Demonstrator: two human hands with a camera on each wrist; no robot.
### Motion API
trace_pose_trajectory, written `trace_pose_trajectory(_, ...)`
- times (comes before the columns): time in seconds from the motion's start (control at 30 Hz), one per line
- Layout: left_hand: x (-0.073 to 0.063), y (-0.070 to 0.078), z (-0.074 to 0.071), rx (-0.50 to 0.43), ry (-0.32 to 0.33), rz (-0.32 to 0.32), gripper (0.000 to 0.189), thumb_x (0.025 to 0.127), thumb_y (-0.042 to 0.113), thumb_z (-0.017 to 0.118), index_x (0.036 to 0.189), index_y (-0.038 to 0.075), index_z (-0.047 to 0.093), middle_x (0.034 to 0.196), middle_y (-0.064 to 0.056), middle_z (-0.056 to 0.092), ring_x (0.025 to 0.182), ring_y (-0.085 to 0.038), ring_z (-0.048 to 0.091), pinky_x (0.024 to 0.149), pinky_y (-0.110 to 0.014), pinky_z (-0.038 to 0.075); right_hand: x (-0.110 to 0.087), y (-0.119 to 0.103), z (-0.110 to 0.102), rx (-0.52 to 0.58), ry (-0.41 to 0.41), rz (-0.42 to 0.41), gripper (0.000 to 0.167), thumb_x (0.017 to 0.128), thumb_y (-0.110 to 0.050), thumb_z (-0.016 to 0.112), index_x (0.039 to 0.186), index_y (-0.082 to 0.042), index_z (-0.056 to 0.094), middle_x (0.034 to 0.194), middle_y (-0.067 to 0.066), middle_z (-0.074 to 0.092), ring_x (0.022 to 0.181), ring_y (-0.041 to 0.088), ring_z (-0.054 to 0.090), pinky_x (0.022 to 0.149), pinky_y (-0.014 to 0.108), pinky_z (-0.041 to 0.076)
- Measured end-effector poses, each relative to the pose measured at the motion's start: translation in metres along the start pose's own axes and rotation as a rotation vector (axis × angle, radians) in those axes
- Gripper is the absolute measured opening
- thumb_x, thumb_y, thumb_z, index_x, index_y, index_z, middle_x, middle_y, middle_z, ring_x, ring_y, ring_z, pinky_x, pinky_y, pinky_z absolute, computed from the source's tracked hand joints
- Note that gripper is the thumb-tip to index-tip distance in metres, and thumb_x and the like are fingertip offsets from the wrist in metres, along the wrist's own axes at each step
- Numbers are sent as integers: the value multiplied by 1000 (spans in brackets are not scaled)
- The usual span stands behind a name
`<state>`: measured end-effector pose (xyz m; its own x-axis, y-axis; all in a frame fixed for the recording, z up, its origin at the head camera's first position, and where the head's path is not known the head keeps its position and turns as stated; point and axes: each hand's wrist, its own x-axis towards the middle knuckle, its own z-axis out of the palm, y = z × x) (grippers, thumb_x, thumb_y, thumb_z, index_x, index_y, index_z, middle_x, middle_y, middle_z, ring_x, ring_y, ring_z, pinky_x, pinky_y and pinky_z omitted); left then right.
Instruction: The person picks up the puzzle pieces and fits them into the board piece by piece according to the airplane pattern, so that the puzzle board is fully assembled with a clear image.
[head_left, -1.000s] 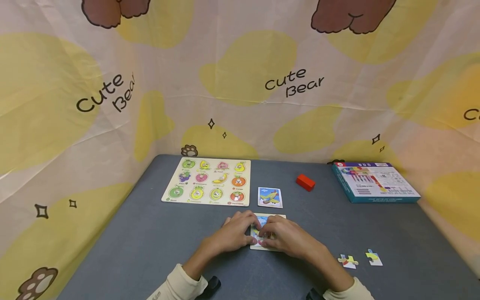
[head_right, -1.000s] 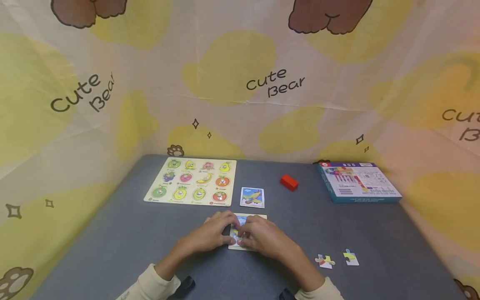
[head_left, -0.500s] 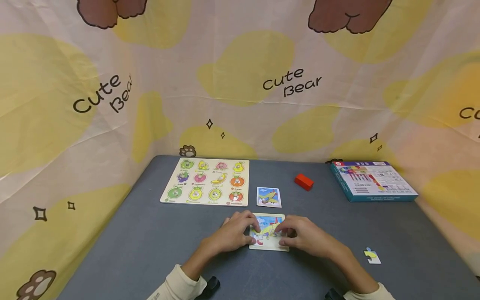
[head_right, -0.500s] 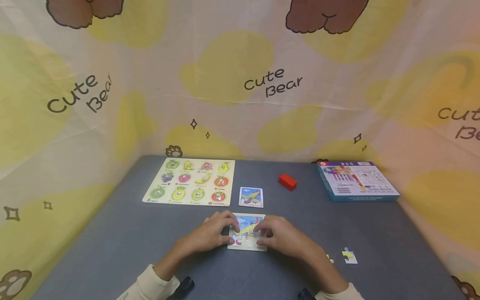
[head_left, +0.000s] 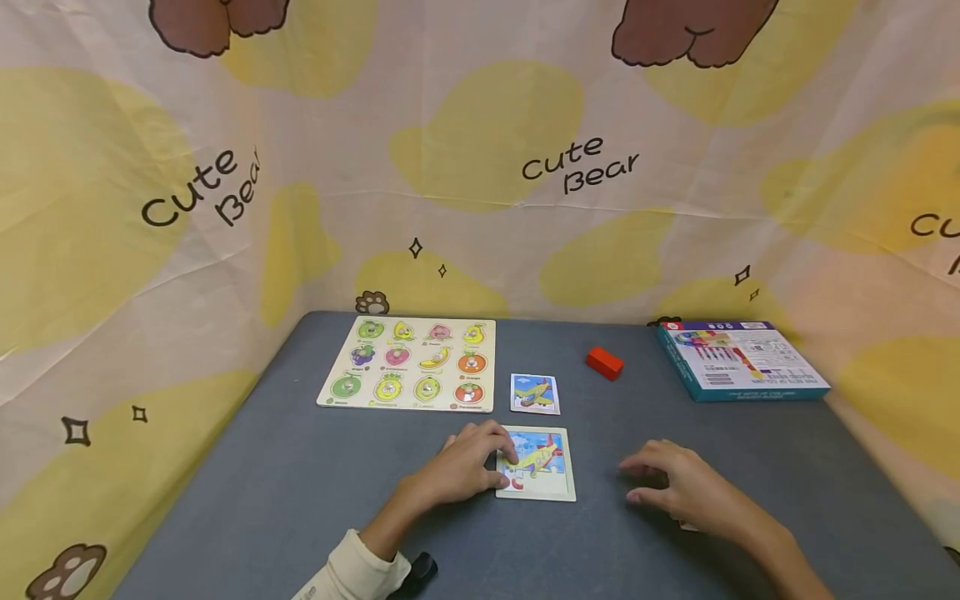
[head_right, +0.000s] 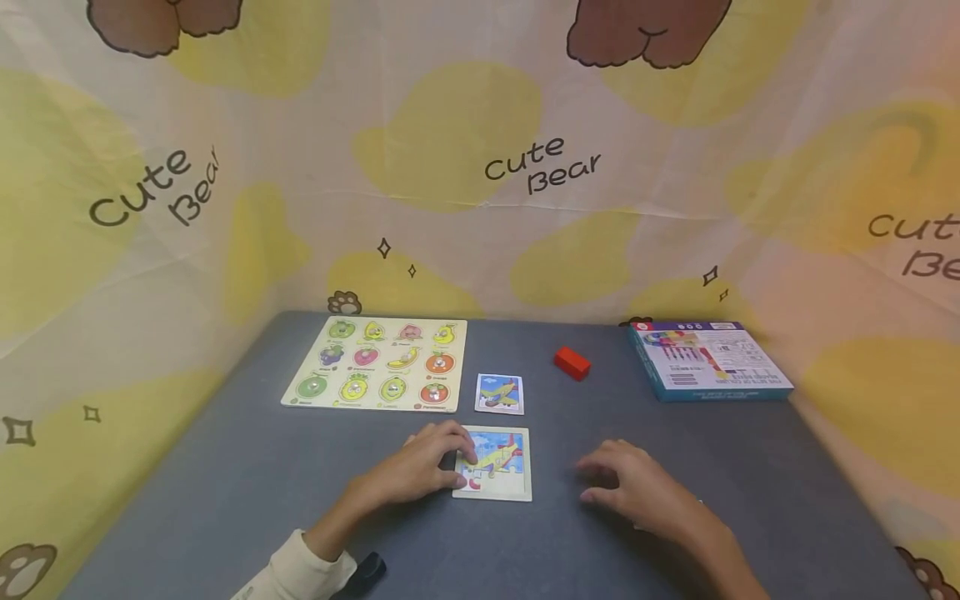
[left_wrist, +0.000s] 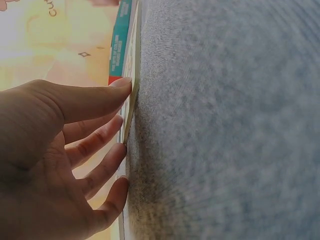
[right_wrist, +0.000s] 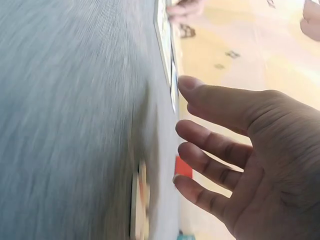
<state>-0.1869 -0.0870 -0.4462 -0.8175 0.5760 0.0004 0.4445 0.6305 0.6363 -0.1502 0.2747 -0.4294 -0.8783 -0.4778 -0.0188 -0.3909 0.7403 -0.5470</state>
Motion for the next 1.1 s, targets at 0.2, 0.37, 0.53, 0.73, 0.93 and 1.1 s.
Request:
trace_pose_trajectory(0.2, 0, -2, 0, -7, -3, 5, 16, 90, 15, 84, 104, 18, 76, 125, 6, 61, 118, -22, 50, 93, -45, 34, -24, 20, -9, -52, 38, -15, 33, 89, -42, 85, 116, -25, 80, 111, -14, 70, 101, 1, 55, 84, 29, 51)
trace_pose_trajectory(0.37, 0, -2, 0, -13, -7, 6, 16, 91, 16, 83, 104, 18, 76, 126, 6, 61, 118, -22, 49, 93, -45, 34, -40, 34, -13, -119, 47, 10, 34, 87, -45, 85, 115, -26, 80, 112, -14, 71, 101, -1, 54, 83, 29, 50)
trace_pose_trajectory(0.53, 0, -1, -1, -13, -8, 5, 16, 91, 16, 83, 105, 19, 76, 126, 6, 61, 118, -22, 50, 95, -47, 35, -52, 46, -15, -158, 62, 41, 33, 85, -44, 87, 110, -22, 82, 106, -14, 70, 96, -1, 51, 79, 28, 49)
trace_pose_trajectory(0.73, 0, 0, -1, -17, -4, 4, 16, 91, 16, 84, 104, 18, 76, 125, 6, 61, 118, -22, 49, 95, -47, 35, -58, 55, -16, -194, 32, 36, 22, 87, -38, 86, 102, -23, 83, 99, -18, 66, 91, -2, 48, 75, 28, 46)
trace_pose_trajectory(0.93, 0, 1, -1, -18, -5, 0, 16, 90, 15, 84, 104, 18, 76, 125, 5, 61, 119, -22, 49, 96, -48, 35, -64, 59, -10, -229, 114, -61, 14, 84, -32, 89, 94, -25, 82, 93, -22, 63, 87, -3, 48, 71, 28, 45)
trace_pose_trajectory(1.1, 1, 0, -1, -16, -6, 1, 16, 91, 15, 83, 105, 18, 76, 127, 4, 61, 119, -23, 49, 96, -48, 35, -66, 63, -4, -237, 176, -115, 15, 81, -29, 91, 90, -27, 79, 92, -23, 61, 85, -4, 47, 68, 27, 43)
